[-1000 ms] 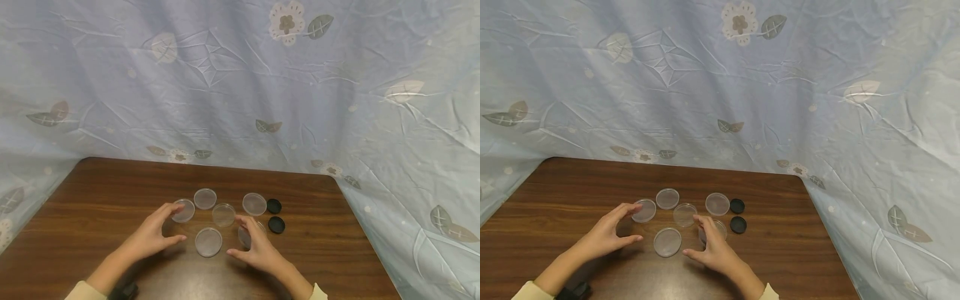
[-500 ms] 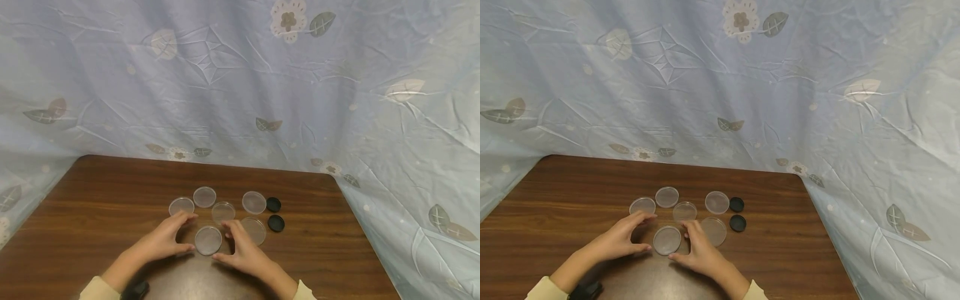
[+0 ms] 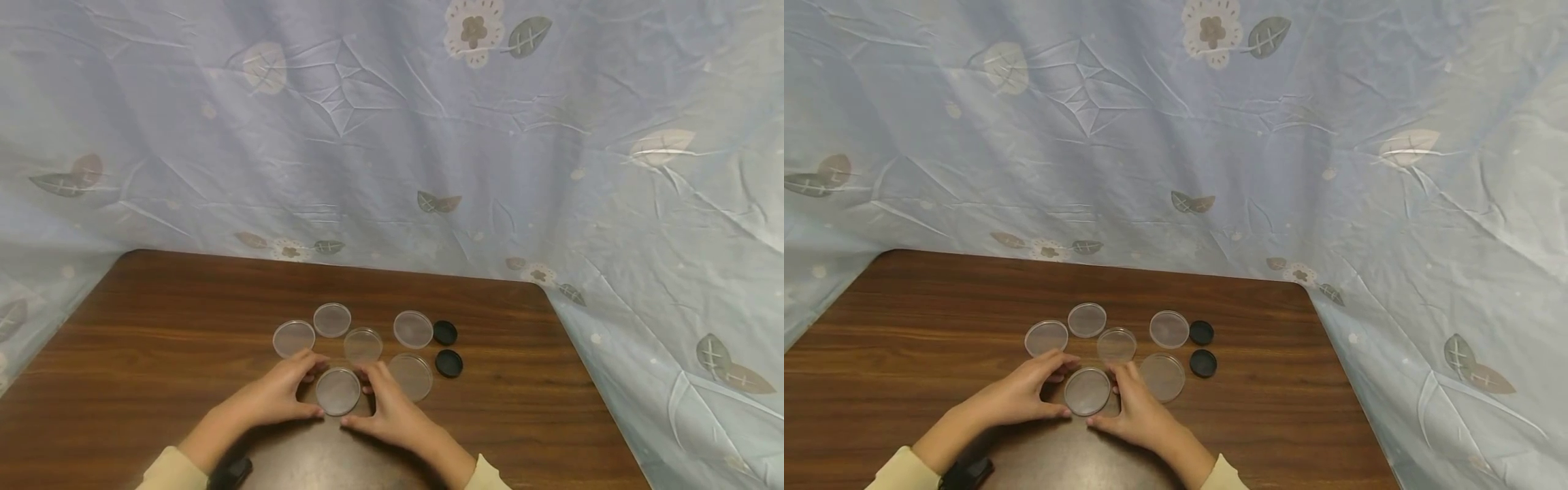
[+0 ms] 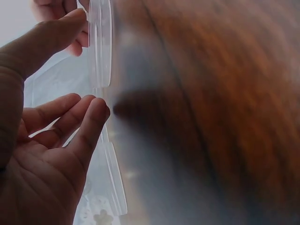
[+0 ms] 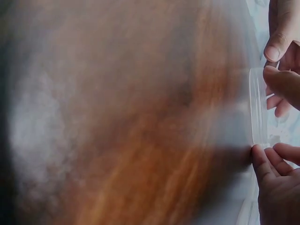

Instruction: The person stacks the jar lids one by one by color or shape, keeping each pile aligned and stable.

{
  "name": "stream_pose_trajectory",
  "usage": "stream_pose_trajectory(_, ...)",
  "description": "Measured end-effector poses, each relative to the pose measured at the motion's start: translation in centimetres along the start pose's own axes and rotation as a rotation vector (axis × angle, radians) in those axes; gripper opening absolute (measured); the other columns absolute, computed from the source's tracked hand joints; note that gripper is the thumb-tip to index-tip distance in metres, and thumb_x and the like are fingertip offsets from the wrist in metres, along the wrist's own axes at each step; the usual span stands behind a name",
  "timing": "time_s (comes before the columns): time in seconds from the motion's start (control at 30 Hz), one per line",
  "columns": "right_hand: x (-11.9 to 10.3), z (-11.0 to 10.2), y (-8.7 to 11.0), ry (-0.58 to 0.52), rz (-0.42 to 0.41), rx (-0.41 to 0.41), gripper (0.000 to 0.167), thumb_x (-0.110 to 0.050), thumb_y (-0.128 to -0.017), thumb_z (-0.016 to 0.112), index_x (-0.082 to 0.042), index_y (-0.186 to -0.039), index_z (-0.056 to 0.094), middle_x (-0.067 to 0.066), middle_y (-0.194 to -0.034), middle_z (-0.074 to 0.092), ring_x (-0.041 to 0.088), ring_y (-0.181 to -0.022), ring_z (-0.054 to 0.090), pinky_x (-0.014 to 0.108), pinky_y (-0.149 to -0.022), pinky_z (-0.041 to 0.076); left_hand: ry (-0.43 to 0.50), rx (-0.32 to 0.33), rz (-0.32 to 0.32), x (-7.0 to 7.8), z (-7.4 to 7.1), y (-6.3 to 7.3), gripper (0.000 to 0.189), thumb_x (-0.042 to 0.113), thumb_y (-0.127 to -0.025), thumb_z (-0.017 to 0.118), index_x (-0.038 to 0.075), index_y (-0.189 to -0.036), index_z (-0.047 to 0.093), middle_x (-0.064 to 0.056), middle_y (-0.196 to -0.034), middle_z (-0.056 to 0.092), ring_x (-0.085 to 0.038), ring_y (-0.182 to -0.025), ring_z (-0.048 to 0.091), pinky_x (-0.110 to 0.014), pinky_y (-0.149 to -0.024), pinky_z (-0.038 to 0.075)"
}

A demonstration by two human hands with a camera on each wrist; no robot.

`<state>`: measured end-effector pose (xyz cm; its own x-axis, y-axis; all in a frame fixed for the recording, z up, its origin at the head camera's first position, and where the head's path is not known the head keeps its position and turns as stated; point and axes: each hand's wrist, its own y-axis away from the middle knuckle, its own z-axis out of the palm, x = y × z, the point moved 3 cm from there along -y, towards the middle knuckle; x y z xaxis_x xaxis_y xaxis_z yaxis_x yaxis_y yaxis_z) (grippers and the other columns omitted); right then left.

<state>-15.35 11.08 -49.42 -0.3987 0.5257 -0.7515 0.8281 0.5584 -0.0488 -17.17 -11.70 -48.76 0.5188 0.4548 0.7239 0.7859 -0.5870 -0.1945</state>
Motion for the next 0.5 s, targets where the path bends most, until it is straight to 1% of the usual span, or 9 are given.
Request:
stream_pose_trajectory(0.1,0.18,0.10,-0.13,-0.002,0.014,0.006,0.082,-0.028,-0.085,0.089,-0.001,-0.149,0.045,0.015,-0.141,0.051,0.024,-0.128,0.058,0.025,-0.108,0.053,0.026,-0.004,0.002,-0.05,0.13,-0.07,0.073,0.020,-0.075,0.094,-0.009,-0.131,0.058,-0.020,-0.126,0.064,-0.035,-0.113,0.069,-0.034,-0.096,0.061)
stream_pose_trajectory(0.17,0.26,0.15,-0.20,-0.003,0.018,0.012,0.081,-0.027,-0.085,0.089,0.000,-0.148,0.046,0.014,-0.141,0.052,0.023,-0.126,0.059,0.025,-0.107,0.053,0.021,-0.007,0.003,-0.08,0.23,-0.10,0.072,0.021,-0.076,0.094,-0.009,-0.131,0.058,-0.020,-0.125,0.064,-0.035,-0.113,0.070,-0.034,-0.096,0.062)
stream_pose_trajectory(0.37,0.33,0.38,-0.41,0.012,0.003,0.017,0.080,-0.027,-0.085,0.089,-0.001,-0.148,0.048,0.014,-0.140,0.053,0.023,-0.125,0.059,0.023,-0.105,0.054,-0.078,-0.012,-0.009,0.07,0.46,-0.13,0.074,0.028,-0.076,0.094,-0.004,-0.134,0.060,-0.010,-0.123,0.064,-0.027,-0.111,0.067,-0.037,-0.097,0.060)
stream_pose_trajectory(0.5,0.44,0.42,-0.46,0.022,0.017,0.008,0.079,-0.027,-0.085,0.089,-0.002,-0.148,0.048,0.013,-0.140,0.053,0.022,-0.126,0.057,0.021,-0.104,0.054,-0.105,-0.023,-0.010,0.25,0.60,-0.11,0.077,0.031,-0.078,0.092,-0.003,-0.137,0.059,-0.007,-0.121,0.061,-0.022,-0.110,0.063,-0.037,-0.098,0.058)
